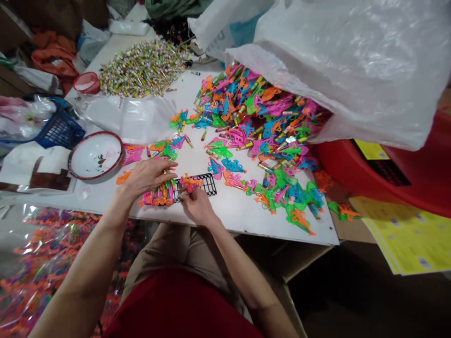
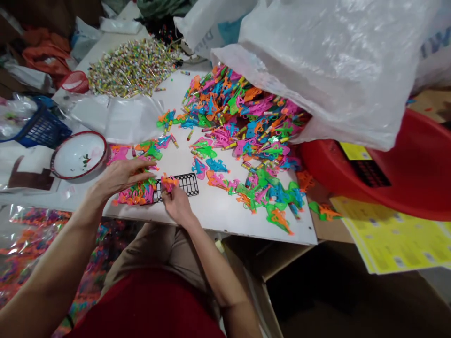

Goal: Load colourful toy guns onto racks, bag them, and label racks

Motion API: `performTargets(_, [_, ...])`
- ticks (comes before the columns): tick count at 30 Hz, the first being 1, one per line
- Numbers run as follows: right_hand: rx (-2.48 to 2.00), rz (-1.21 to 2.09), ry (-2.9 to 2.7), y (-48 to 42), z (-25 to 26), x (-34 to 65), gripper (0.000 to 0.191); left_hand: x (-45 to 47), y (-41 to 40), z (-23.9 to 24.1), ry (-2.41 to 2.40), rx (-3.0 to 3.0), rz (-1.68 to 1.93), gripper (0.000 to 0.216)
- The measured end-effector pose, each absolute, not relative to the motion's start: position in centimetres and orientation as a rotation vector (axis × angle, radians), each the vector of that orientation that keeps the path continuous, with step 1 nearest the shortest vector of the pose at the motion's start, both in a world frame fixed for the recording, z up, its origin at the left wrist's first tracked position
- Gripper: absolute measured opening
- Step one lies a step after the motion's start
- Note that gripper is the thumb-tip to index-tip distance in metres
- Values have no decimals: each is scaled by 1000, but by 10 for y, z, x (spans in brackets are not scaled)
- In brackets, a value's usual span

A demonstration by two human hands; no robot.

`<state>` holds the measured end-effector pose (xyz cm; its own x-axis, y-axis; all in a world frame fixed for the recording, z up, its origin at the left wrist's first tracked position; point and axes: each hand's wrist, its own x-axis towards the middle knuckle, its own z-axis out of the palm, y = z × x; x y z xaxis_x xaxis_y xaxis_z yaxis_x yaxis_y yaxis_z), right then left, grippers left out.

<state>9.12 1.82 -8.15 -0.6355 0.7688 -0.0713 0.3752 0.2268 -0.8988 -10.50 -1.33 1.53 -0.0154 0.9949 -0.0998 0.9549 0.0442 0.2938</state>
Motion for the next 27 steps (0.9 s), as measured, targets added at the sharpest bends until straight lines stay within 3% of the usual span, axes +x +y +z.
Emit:
performTargets(4, [-1022, 1398, -2044, -10, -105, 87, 14, -108, -16, 10, 1995, 2081, 235, 47])
performTargets(10, [-969, 1030, -2319, -13, -110, 82, 9, -104, -19, 12, 2013, 2142, 249, 46])
performTargets(20, [-811, 896, -2800, -2, -72, 86, 16, -97, -14, 13, 2077, 2145, 330, 45])
performTargets(27, [-738, 898, -2755, -3, -68, 91, 18, -95, -15, 13, 2082, 2207, 374, 39])
